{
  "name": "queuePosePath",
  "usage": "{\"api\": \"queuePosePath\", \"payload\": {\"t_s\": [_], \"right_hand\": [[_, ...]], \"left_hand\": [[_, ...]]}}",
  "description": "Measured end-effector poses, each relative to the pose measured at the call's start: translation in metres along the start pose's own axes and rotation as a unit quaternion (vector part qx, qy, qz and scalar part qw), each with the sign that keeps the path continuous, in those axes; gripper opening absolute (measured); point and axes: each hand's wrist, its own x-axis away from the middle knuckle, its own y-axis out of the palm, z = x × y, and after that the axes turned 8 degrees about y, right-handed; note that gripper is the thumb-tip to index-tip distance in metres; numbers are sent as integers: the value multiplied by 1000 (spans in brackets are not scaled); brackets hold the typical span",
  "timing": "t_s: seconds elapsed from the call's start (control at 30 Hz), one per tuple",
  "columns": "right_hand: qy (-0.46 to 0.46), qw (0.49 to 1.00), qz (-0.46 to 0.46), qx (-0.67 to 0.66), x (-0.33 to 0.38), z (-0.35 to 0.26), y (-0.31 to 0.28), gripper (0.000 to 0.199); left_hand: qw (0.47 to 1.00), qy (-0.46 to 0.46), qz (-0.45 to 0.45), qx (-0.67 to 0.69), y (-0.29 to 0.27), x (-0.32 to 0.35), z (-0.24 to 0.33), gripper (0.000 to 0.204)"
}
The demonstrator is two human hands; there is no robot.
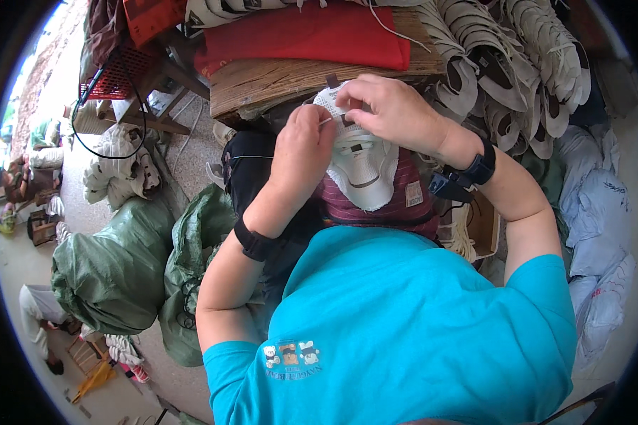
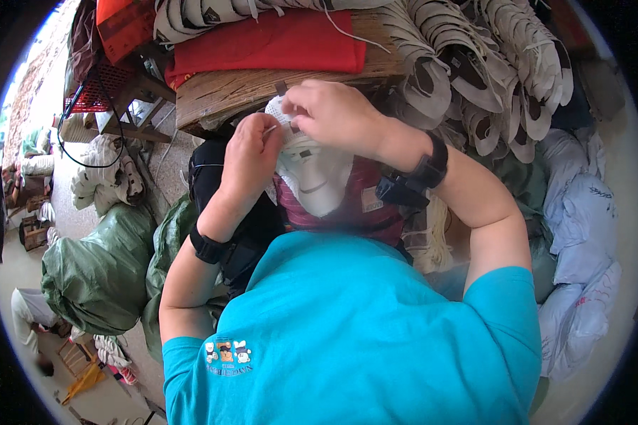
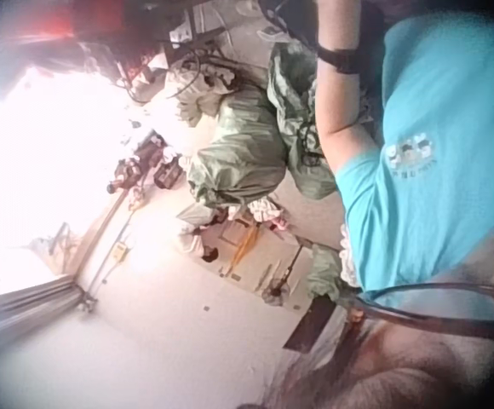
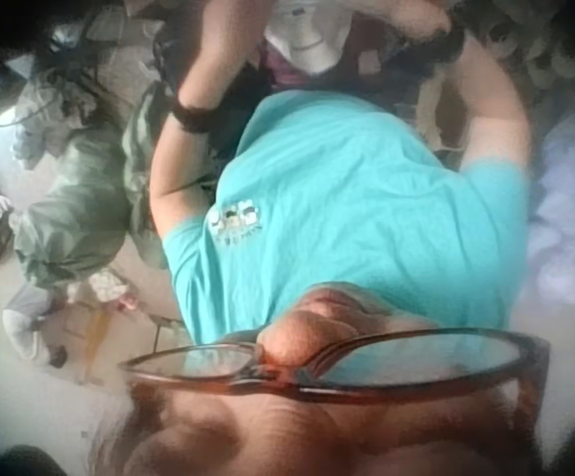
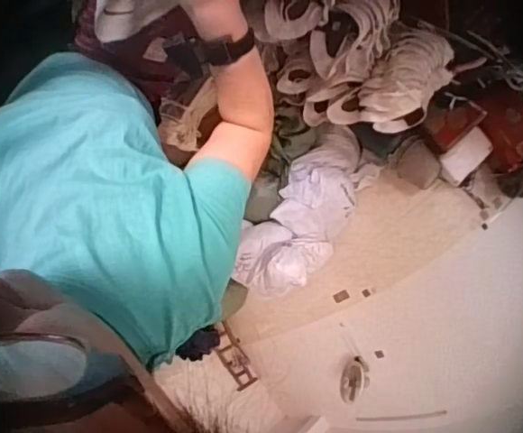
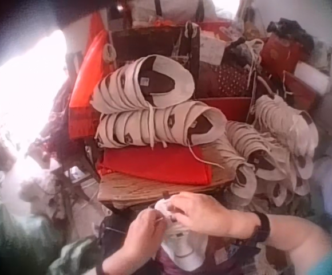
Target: The person threads white shoelaces through the eyelets of a white sneaker held in their hands. They pull the laces tight and adjust the loops to ensure the lacing is even and secure. The person works on a single shoe throughout the clip, manipulating the laces with both hands.
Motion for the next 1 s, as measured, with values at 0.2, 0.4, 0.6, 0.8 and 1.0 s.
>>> {"api": "queuePosePath", "payload": {"t_s": [0.2,0.4,0.6,0.8,1.0], "right_hand": [[-96,992,-17,76,-14,2,12,11],[-212,966,85,-121,-62,-54,-12,10],[-203,952,160,-163,-72,-66,-19,11],[-202,947,181,-171,-67,-56,-24,9],[-184,950,185,-172,-63,-39,-24,13]], "left_hand": [[966,-95,34,239,-6,11,-8,16],[862,-192,63,466,-25,12,-5,20],[986,9,64,153,-6,14,-4,10],[995,67,59,-33,1,3,5,8],[983,85,38,-159,5,-8,14,7]]}}
